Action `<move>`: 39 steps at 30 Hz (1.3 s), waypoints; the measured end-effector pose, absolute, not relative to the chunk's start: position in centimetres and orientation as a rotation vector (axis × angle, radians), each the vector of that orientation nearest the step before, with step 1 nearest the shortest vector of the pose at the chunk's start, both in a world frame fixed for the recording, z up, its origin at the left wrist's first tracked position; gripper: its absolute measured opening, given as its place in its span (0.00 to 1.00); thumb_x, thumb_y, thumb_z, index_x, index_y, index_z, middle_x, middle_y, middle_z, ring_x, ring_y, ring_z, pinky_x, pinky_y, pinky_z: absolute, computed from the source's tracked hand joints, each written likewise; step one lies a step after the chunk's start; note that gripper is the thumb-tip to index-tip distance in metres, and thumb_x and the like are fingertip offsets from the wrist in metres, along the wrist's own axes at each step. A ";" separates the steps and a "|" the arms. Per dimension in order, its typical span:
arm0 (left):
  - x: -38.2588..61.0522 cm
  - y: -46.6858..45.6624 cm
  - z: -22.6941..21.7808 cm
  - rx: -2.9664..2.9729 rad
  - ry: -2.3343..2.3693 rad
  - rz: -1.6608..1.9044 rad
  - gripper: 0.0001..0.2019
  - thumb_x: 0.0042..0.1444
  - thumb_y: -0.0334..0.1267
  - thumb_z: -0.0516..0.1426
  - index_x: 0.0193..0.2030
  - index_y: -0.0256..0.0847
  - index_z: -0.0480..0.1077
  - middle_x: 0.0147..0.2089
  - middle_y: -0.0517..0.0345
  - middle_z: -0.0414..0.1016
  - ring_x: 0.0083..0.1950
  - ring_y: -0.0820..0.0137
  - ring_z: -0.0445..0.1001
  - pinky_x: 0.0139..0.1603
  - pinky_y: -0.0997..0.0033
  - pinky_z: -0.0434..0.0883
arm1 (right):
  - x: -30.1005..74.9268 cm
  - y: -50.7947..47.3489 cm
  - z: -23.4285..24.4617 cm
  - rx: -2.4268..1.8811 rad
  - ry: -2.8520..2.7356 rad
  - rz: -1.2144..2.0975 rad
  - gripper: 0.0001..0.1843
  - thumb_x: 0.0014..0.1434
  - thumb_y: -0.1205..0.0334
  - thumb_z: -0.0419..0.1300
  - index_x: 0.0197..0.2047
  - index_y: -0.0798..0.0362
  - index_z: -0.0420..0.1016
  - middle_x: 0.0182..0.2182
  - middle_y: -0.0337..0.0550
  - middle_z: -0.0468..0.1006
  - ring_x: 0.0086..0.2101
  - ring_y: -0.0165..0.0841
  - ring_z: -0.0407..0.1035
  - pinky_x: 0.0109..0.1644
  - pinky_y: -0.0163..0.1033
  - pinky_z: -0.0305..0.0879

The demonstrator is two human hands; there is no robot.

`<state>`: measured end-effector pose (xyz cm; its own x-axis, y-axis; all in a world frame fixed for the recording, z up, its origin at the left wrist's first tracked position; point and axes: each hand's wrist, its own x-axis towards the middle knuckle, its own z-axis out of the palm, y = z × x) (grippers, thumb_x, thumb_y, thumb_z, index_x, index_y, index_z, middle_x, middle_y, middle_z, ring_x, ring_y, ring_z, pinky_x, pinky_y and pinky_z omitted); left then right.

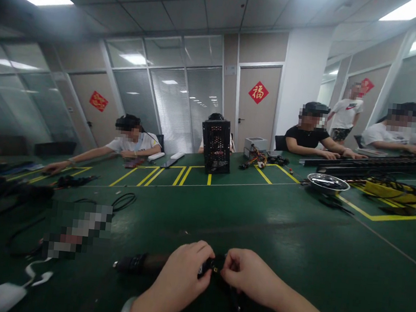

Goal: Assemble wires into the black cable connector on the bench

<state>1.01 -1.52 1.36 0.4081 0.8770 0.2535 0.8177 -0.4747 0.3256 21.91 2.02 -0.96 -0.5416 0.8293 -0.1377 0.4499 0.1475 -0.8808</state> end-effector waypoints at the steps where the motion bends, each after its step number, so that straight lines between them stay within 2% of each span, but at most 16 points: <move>1: 1.1 -1.6 1.4 2.509 1.519 0.593 0.08 0.54 0.31 0.55 0.40 0.47 0.66 0.41 0.62 0.70 0.42 0.65 0.68 0.42 0.65 0.63 | 21.9 2.0 -1.1 -1.210 -2.048 1.352 0.06 0.59 0.60 0.58 0.33 0.54 0.69 0.25 0.35 0.72 0.22 0.25 0.65 0.24 0.26 0.60; 12: 0.8 -1.2 0.9 2.474 1.564 0.589 0.11 0.53 0.28 0.55 0.42 0.47 0.66 0.42 0.62 0.70 0.42 0.65 0.68 0.42 0.65 0.61 | 20.9 1.6 -0.7 -1.217 -1.998 1.331 0.07 0.60 0.60 0.58 0.35 0.54 0.69 0.25 0.35 0.73 0.22 0.25 0.65 0.24 0.26 0.58; 21: 0.7 -1.1 0.9 2.507 1.532 0.616 0.06 0.57 0.31 0.56 0.40 0.46 0.67 0.41 0.63 0.70 0.42 0.66 0.68 0.42 0.67 0.61 | 20.6 1.4 -1.0 -1.238 -2.038 1.166 0.02 0.58 0.65 0.56 0.34 0.54 0.70 0.25 0.35 0.75 0.24 0.26 0.66 0.26 0.27 0.57; 27: 0.9 -1.3 1.0 2.483 1.491 0.638 0.09 0.54 0.28 0.54 0.40 0.45 0.67 0.41 0.62 0.71 0.43 0.66 0.68 0.43 0.66 0.61 | 20.9 1.6 -1.2 -1.297 -2.104 0.960 0.02 0.53 0.69 0.57 0.30 0.53 0.68 0.24 0.34 0.72 0.26 0.28 0.65 0.28 0.29 0.56; 32: 0.9 -1.5 1.1 2.476 1.534 0.597 0.12 0.51 0.28 0.53 0.42 0.44 0.66 0.41 0.60 0.70 0.43 0.65 0.68 0.45 0.66 0.62 | 20.8 1.4 -0.9 -1.269 -2.155 0.919 0.03 0.54 0.68 0.56 0.30 0.52 0.67 0.24 0.33 0.71 0.26 0.28 0.66 0.28 0.29 0.56; 39: 0.8 -1.3 0.9 2.474 1.569 0.569 0.08 0.54 0.30 0.53 0.40 0.44 0.66 0.39 0.62 0.70 0.41 0.67 0.68 0.43 0.67 0.62 | 20.1 1.2 -1.1 -1.296 -2.247 0.814 0.02 0.55 0.68 0.57 0.32 0.51 0.69 0.25 0.34 0.74 0.26 0.28 0.67 0.28 0.30 0.54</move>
<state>0.82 -1.25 0.87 0.3781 0.8963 0.2315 0.8366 -0.4379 0.3291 20.10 1.18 -1.09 -0.4775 0.8762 0.0659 0.6306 0.3940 -0.6686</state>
